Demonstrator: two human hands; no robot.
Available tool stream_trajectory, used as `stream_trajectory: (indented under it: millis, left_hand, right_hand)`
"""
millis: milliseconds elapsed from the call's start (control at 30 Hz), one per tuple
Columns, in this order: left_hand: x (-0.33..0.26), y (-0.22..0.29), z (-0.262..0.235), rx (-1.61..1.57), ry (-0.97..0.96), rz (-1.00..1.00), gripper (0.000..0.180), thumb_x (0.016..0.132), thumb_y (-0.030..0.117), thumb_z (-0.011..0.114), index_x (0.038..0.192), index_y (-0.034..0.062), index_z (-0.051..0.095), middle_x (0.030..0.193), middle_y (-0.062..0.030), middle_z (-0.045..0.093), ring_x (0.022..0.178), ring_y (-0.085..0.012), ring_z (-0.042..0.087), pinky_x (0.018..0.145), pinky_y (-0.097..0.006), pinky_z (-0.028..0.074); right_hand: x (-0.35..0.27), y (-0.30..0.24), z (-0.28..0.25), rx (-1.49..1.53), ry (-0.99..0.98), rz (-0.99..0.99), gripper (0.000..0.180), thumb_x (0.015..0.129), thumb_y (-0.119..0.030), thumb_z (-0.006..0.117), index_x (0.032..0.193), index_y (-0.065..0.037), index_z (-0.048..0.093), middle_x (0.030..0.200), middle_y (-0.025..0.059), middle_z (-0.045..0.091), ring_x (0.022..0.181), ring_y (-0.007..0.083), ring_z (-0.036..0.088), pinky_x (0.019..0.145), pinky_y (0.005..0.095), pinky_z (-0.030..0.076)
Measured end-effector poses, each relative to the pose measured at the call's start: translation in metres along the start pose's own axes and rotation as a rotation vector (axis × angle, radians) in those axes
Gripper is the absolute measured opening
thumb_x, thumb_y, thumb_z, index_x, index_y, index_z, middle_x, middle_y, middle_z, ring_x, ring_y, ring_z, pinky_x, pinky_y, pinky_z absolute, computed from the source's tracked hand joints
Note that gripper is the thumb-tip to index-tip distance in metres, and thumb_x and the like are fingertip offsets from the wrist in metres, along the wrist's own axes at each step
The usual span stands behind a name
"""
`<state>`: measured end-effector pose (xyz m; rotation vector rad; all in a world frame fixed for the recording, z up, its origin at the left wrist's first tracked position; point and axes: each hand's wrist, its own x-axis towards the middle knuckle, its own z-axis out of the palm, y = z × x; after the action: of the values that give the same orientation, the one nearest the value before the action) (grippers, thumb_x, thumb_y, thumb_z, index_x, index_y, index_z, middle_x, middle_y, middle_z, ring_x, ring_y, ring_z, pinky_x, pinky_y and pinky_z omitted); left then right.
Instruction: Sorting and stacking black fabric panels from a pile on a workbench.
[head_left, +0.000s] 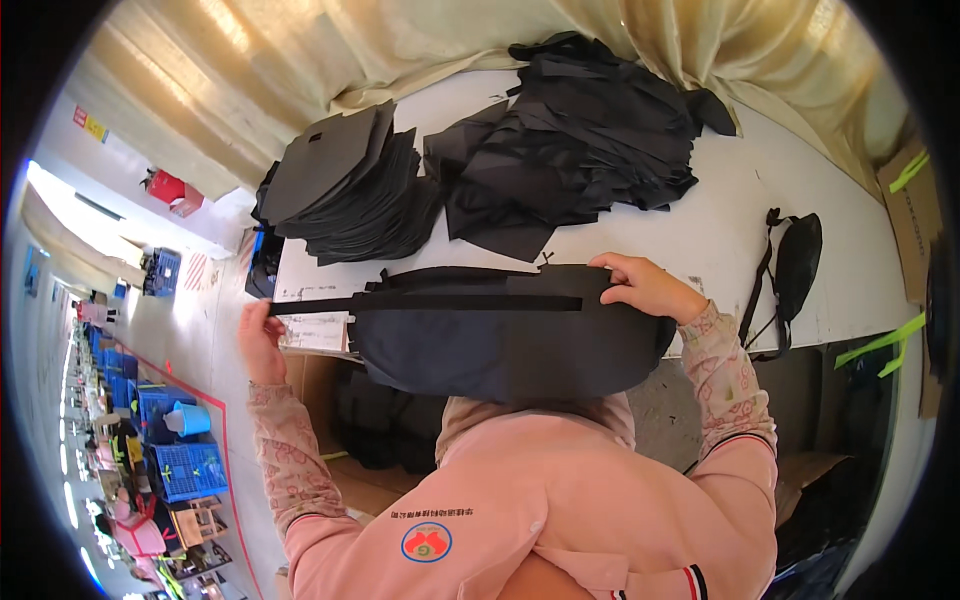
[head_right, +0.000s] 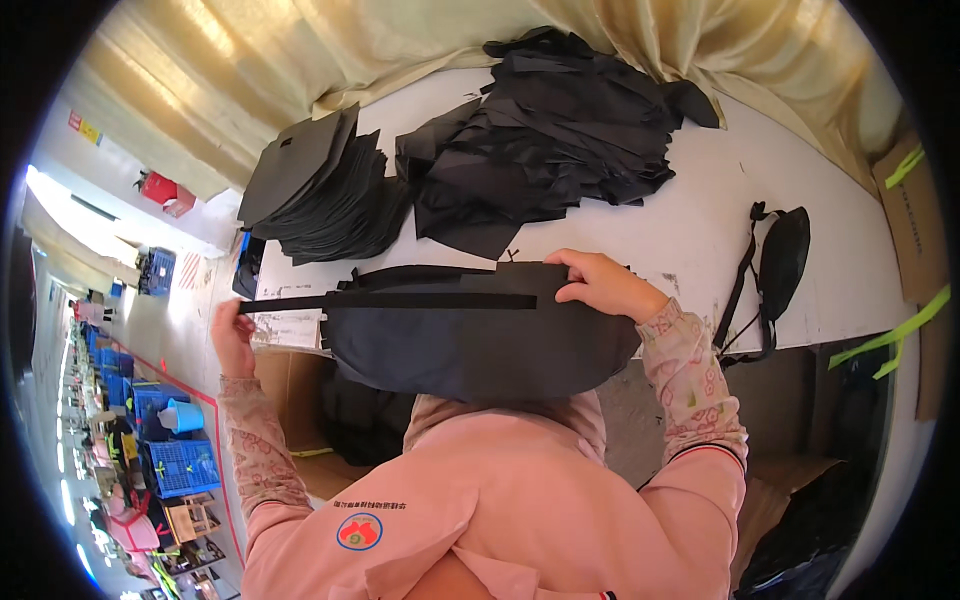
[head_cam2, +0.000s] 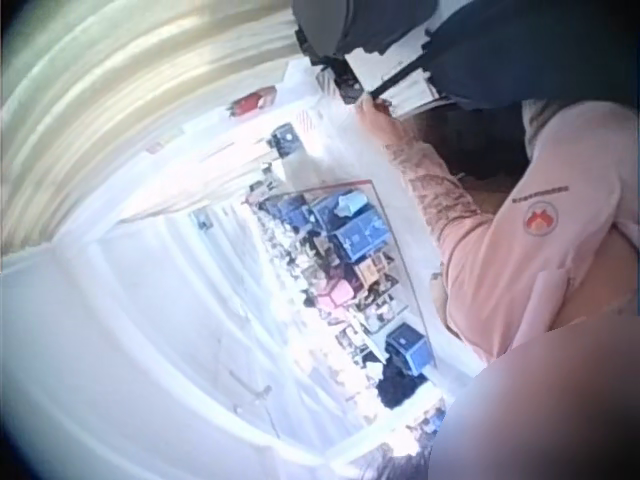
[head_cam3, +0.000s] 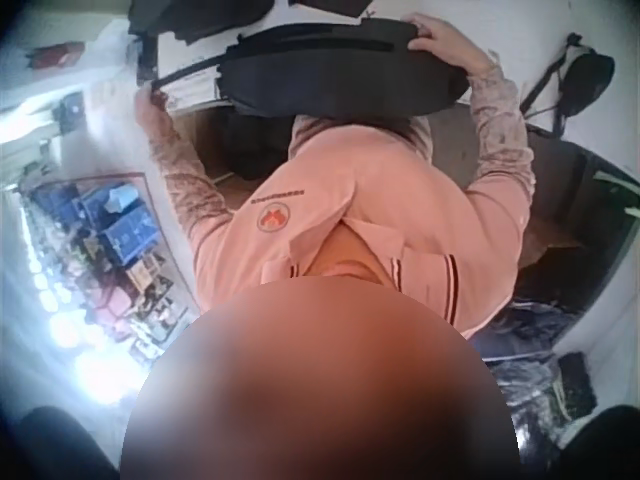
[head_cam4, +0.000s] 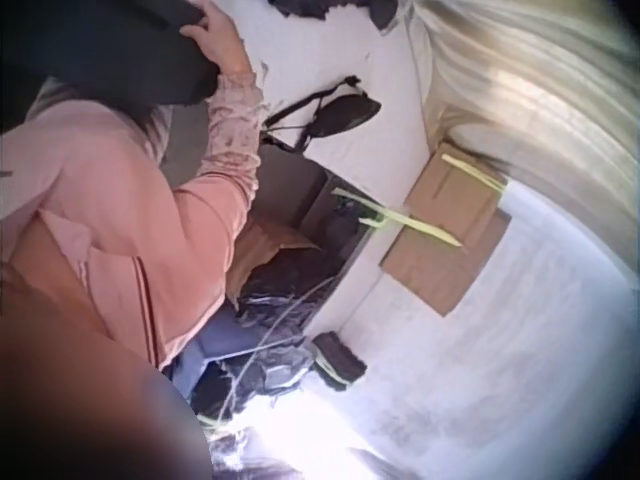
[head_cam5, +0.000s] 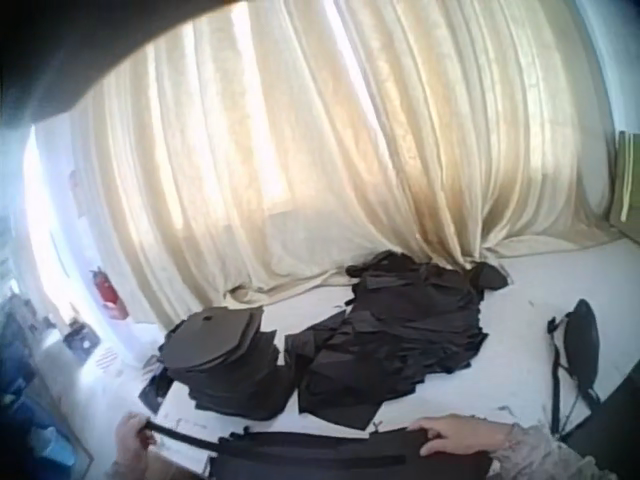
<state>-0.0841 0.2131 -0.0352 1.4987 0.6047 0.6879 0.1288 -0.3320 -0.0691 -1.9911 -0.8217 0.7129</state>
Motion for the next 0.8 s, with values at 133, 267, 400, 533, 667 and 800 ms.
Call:
stream_trajectory:
  millis: [133,267,400,533,667,800]
  left_hand:
    - [0.006,-0.054,0.031,1.128,-0.201,0.661,0.037,0.084,0.022,0.071,0.112,0.0023,0.059,0.105,-0.0098,0.064,0.099,-0.0235,0.060,0.086,-0.037,0.047]
    - [-0.058,-0.001,0.194,0.576,-0.968,0.352,0.054,0.083,0.026,0.074,0.127,0.0027,0.053,0.122,-0.0147,0.059,0.111,-0.0268,0.055,0.096,-0.035,0.043]
    - [-0.084,-0.006,0.293,0.426,-1.503,0.368,0.053,0.083,0.029,0.072,0.126,0.0022,0.055,0.117,-0.0162,0.061,0.107,-0.0270,0.058,0.093,-0.034,0.044]
    - [-0.081,-0.012,0.337,0.556,-1.871,0.064,0.053,0.081,0.015,0.075,0.128,0.0014,0.054,0.115,-0.0090,0.064,0.103,-0.0155,0.058,0.094,-0.031,0.044]
    - [-0.081,-0.028,0.345,0.393,-1.844,0.002,0.054,0.078,0.008,0.076,0.127,0.0011,0.056,0.115,-0.0064,0.065,0.103,-0.0132,0.058,0.095,-0.030,0.044]
    - [-0.081,-0.029,0.348,0.332,-1.873,-0.122,0.059,0.075,0.004,0.077,0.129,0.0019,0.054,0.117,-0.0046,0.064,0.106,-0.0123,0.056,0.096,-0.030,0.043]
  right_hand:
    - [-0.008,-0.002,0.006,-0.184,0.105,-0.078,0.049,0.078,-0.010,0.071,0.124,-0.006,0.054,0.077,0.0097,0.060,0.071,0.0217,0.058,0.068,0.0324,0.047]
    - [-0.019,-0.027,0.008,-0.256,0.085,-0.060,0.055,0.075,-0.014,0.074,0.126,-0.009,0.054,0.079,0.0129,0.061,0.074,0.0291,0.061,0.070,0.0362,0.049]
    - [-0.023,-0.049,0.014,-0.333,0.112,-0.108,0.059,0.074,-0.016,0.075,0.128,-0.012,0.052,0.088,0.0148,0.066,0.081,0.0303,0.065,0.073,0.0366,0.051]
    - [-0.023,-0.056,0.020,-0.377,0.157,-0.174,0.061,0.073,-0.016,0.076,0.128,-0.013,0.051,0.092,0.0151,0.068,0.081,0.0314,0.067,0.072,0.0375,0.052]
    - [-0.029,-0.049,0.026,-0.509,0.268,-0.229,0.064,0.073,-0.017,0.077,0.131,-0.016,0.050,0.093,0.0111,0.069,0.078,0.0311,0.067,0.068,0.0377,0.052]
    - [-0.029,-0.049,0.032,-0.570,0.298,-0.216,0.065,0.071,-0.018,0.077,0.130,-0.016,0.050,0.094,0.0098,0.069,0.074,0.0309,0.066,0.065,0.0384,0.051]
